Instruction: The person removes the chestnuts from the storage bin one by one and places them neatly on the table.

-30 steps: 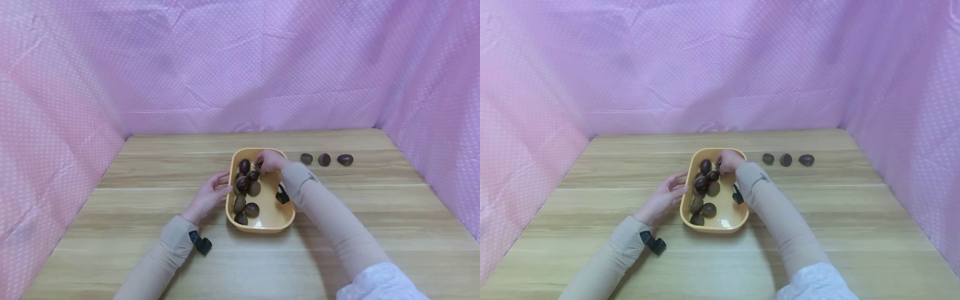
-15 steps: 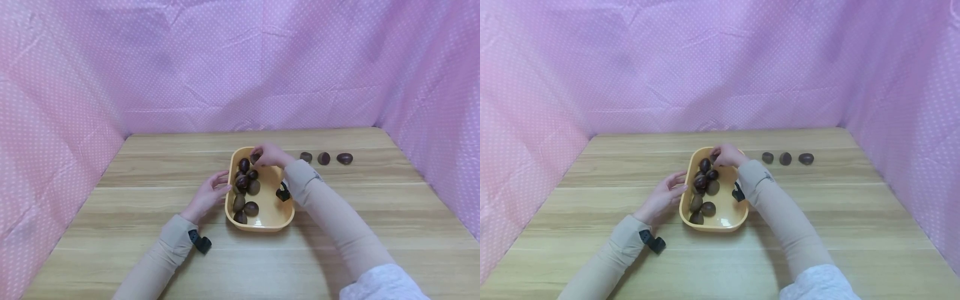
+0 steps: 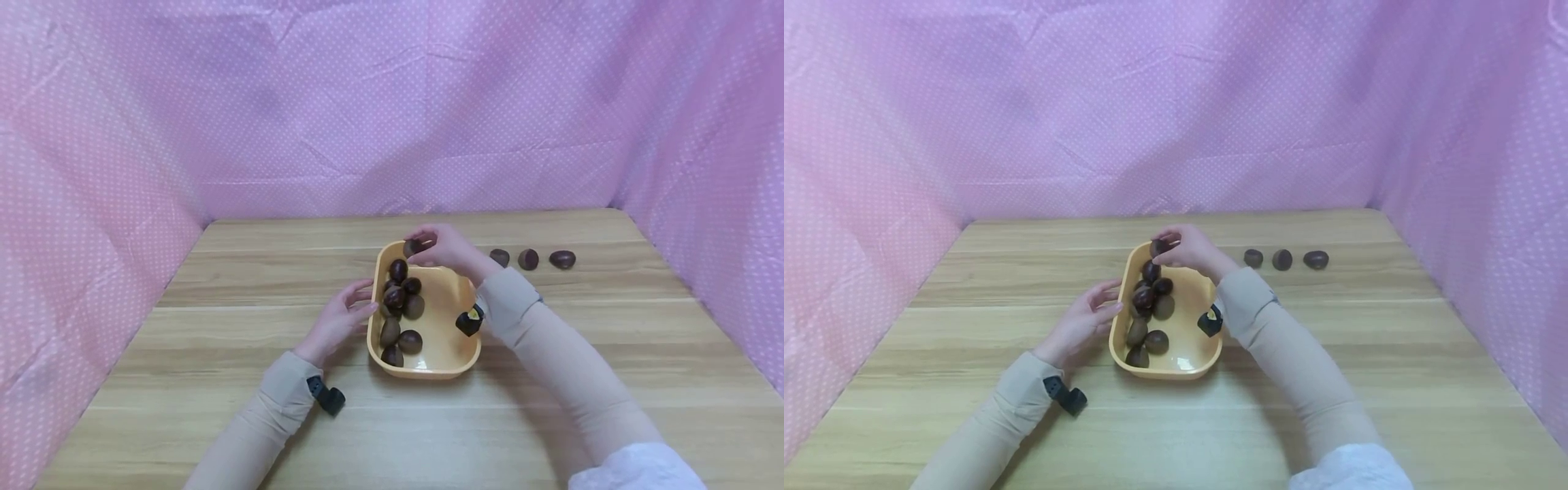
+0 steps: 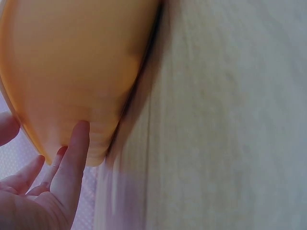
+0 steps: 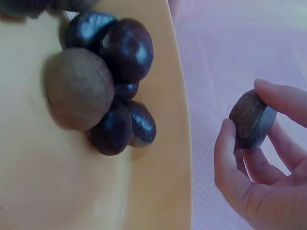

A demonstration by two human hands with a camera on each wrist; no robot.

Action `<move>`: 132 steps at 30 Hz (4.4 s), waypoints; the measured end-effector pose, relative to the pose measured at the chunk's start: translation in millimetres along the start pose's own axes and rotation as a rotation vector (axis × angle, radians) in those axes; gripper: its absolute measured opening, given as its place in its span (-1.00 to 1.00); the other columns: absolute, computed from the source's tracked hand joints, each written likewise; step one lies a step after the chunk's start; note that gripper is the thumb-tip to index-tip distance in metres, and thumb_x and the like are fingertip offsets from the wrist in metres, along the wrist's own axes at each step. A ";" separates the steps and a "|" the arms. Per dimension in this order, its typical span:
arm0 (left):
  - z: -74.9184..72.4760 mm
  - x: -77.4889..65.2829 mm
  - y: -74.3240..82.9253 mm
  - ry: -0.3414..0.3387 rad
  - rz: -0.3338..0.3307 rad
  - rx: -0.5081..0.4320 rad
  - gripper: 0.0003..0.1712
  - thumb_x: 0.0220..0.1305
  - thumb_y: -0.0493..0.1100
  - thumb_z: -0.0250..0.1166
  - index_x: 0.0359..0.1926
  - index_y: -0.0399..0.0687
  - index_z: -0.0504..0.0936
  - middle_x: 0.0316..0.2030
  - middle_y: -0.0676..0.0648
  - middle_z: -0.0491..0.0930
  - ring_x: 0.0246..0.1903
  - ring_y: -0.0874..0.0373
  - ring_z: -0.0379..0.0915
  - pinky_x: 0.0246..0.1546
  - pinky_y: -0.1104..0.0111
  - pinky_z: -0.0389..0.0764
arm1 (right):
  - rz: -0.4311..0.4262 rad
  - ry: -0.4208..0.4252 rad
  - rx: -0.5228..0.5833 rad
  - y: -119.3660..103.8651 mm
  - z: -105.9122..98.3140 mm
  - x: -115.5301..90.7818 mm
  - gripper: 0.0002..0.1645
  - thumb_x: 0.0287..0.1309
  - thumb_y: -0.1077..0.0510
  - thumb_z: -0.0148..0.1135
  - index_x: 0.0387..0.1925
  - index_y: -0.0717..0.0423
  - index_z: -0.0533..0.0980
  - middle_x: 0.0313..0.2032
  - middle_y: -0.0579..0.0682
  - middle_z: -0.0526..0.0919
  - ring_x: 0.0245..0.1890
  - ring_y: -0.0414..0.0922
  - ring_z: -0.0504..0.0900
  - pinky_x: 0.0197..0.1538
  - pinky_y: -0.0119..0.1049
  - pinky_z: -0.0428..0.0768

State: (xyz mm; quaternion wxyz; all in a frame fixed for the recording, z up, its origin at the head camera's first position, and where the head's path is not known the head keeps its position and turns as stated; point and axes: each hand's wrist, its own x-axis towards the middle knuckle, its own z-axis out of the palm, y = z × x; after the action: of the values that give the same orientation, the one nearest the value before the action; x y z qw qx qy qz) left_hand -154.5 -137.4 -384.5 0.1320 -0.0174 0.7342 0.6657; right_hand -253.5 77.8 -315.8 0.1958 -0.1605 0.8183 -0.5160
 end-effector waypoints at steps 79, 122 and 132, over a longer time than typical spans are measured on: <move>2.6 -0.6 0.3 0.005 -0.010 -0.025 -0.35 0.31 -0.34 0.14 0.39 -0.10 0.18 0.28 -0.32 0.28 0.14 -0.20 0.40 -0.01 0.08 0.62 | 0.190 0.396 -0.480 175.1 -211.2 -121.2 -0.30 0.13 0.16 0.27 0.15 0.55 0.25 0.10 0.62 0.30 0.11 0.43 0.31 0.09 0.11 0.41; 2.7 -1.5 0.1 0.015 -0.007 -0.025 -0.37 0.31 -0.32 0.15 0.37 -0.12 0.21 0.25 -0.32 0.32 0.10 -0.13 0.44 -0.01 0.07 0.62 | 0.046 0.404 -0.472 144.0 -162.8 -109.7 -0.38 0.15 0.11 0.28 0.15 0.40 0.36 0.03 0.47 0.47 -0.10 0.22 0.54 -0.21 -0.53 0.53; 3.2 -0.3 -0.8 0.016 -0.005 -0.044 -0.37 0.31 -0.32 0.15 0.37 -0.11 0.21 0.27 -0.30 0.31 0.13 -0.15 0.42 -0.01 0.07 0.62 | -0.118 0.291 -0.328 117.4 -104.4 -100.5 -0.51 0.12 0.28 0.29 0.06 0.44 0.43 0.03 0.39 0.53 0.00 0.07 0.51 0.08 -0.10 0.58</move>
State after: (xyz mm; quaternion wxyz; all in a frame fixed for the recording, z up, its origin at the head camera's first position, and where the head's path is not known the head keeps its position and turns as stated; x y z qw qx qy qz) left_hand -153.5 -134.4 -385.5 0.1274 -0.0272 0.7203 0.6813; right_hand -223.8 254.9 -366.0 0.0166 -0.1618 0.9002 -0.4041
